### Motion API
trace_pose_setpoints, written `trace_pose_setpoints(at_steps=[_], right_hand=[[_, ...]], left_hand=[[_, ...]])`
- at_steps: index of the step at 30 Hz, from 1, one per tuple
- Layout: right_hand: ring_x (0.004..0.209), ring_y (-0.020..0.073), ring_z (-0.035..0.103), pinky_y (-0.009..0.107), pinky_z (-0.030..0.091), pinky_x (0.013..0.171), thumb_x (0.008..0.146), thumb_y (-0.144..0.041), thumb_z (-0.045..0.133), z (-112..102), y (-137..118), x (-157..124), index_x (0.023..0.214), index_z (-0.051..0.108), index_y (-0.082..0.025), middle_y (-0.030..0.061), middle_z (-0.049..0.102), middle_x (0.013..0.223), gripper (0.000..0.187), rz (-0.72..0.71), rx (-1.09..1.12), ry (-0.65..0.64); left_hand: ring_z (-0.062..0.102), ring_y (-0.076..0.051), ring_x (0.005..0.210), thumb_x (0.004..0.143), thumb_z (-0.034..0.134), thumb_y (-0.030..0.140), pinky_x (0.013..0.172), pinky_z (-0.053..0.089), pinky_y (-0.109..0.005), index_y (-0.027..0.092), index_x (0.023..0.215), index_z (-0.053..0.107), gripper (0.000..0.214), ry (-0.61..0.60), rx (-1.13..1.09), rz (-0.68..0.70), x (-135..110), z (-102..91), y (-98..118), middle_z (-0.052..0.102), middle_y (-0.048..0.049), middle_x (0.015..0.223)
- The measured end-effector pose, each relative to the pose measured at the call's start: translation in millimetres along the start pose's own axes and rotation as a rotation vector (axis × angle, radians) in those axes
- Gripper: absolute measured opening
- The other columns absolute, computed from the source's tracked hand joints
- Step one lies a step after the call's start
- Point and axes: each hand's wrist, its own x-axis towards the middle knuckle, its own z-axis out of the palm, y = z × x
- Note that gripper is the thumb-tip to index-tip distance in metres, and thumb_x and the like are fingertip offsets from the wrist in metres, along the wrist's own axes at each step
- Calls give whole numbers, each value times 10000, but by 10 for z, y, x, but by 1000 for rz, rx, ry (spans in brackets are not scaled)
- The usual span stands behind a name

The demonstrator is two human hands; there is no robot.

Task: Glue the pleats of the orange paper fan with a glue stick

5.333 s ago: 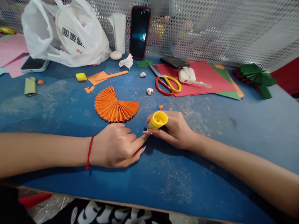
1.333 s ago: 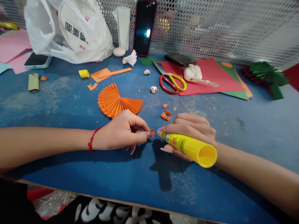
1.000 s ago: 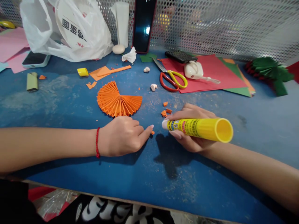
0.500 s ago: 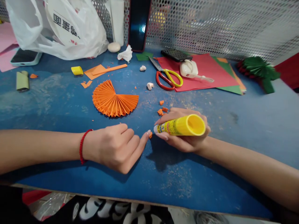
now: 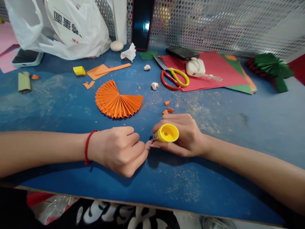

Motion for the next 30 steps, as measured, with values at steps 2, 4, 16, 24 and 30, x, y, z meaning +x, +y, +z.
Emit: trace_pose_setpoints(at_steps=[2, 4, 16, 24, 30], right_hand=[[581, 134, 586, 271, 440, 566, 939, -342, 605, -1, 4, 0, 798, 575, -172, 47, 682, 710, 223, 16, -9, 8], [607, 138, 598, 276, 440, 586, 953, -374, 579, 1, 11, -1, 792, 573, -178, 46, 684, 721, 254, 50, -41, 18], [613, 142, 590, 285, 432, 591, 954, -364, 570, -1, 21, 0, 784, 572, -181, 42, 672, 712, 250, 66, -36, 4], [588, 137, 587, 281, 423, 566, 950, -365, 575, 3, 20, -7, 788, 575, -183, 33, 667, 696, 244, 48, -10, 3], [600, 142, 596, 283, 435, 574, 947, -363, 584, -3, 11, -4, 774, 580, -180, 42, 671, 698, 251, 59, -21, 8]], left_hand=[[434, -114, 422, 890, 583, 148, 410, 287, -302, 142, 680, 668, 227, -1, -3, -2, -13, 10, 1, 479, 21, 485], [462, -116, 440, 898, 564, 148, 422, 310, -299, 142, 704, 674, 223, -3, 2, -5, -22, 20, -1, 510, 15, 505], [492, -124, 440, 900, 557, 148, 413, 338, -301, 132, 728, 700, 225, -4, -13, 1, -23, 30, -12, 542, 7, 513], [470, -118, 427, 895, 554, 153, 404, 318, -300, 153, 693, 681, 238, -6, -9, -4, -21, 36, -6, 508, 19, 494], [478, -124, 432, 888, 558, 151, 413, 325, -306, 144, 701, 681, 224, -13, -17, -14, -26, 33, -16, 515, 17, 500]])
